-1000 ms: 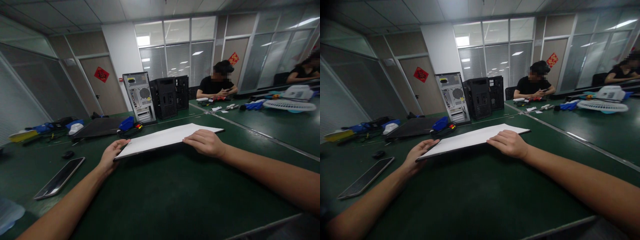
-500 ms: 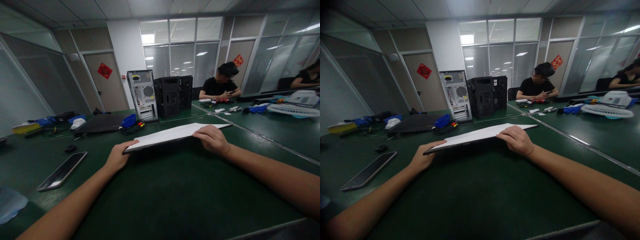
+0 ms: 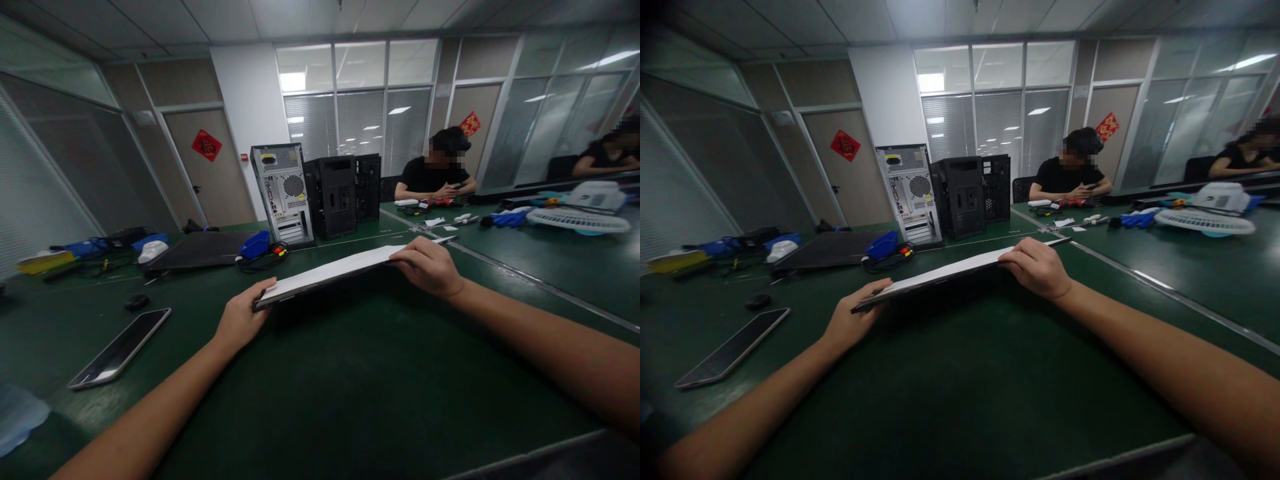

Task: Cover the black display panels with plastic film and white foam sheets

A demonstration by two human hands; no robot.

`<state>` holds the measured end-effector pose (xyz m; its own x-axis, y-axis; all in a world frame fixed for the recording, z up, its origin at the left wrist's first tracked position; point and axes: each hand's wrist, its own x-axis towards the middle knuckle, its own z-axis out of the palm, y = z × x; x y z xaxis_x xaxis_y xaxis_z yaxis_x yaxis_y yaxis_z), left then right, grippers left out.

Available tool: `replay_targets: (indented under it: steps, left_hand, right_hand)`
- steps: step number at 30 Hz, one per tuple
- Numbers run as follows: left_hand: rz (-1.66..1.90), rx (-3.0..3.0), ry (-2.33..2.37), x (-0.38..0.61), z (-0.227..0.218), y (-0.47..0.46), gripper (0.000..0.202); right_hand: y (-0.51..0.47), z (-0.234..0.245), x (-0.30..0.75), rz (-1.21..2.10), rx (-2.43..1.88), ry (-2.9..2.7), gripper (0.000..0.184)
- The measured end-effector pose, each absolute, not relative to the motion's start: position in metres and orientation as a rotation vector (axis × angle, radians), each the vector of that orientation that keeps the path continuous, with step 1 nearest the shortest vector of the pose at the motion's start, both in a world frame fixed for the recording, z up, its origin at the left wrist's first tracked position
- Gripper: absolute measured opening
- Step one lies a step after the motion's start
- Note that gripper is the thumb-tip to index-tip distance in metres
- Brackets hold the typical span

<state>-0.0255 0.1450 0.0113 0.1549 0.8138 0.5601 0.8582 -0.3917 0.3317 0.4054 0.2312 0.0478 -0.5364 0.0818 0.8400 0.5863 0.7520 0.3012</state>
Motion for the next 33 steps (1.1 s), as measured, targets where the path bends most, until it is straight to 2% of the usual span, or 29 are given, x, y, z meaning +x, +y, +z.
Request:
replay_targets:
  steps: [3,5,10,15,18,22,33]
  left_hand:
    - [-0.957,-2.273,-1.775,-0.024,0.002,0.152,0.063]
    - [-0.887,-2.26,-1.836,-0.025,-0.004,0.156,0.066]
    - [-0.734,-2.309,-1.811,-0.027,-0.008,0.159,0.049]
    - [-0.665,-2.328,-1.844,-0.027,-0.006,0.159,0.043]
    - [-0.651,-2.332,-1.854,-0.027,-0.006,0.16,0.043]
    - [-0.653,-2.342,-1.858,-0.025,-0.006,0.16,0.042]
    - [-0.655,-2.352,-1.865,-0.023,-0.005,0.161,0.039]
  right_hand:
    - [0.235,0.065,0.412,-0.714,-0.581,-2.047,0.013]
    - [0.236,0.081,0.419,-0.679,-0.651,-2.04,0.018]
    - [0.232,0.121,0.451,-0.577,-0.894,-2.014,0.047]
    - [0.233,0.141,0.501,-0.828,-1.319,-1.982,0.037]
    - [0.231,0.141,0.528,-1.01,-1.599,-1.878,0.038]
    - [0.224,0.132,0.55,-1.064,-1.841,-1.793,0.036]
    - [0.217,0.11,0.568,-1.19,-1.999,-1.855,0.041]
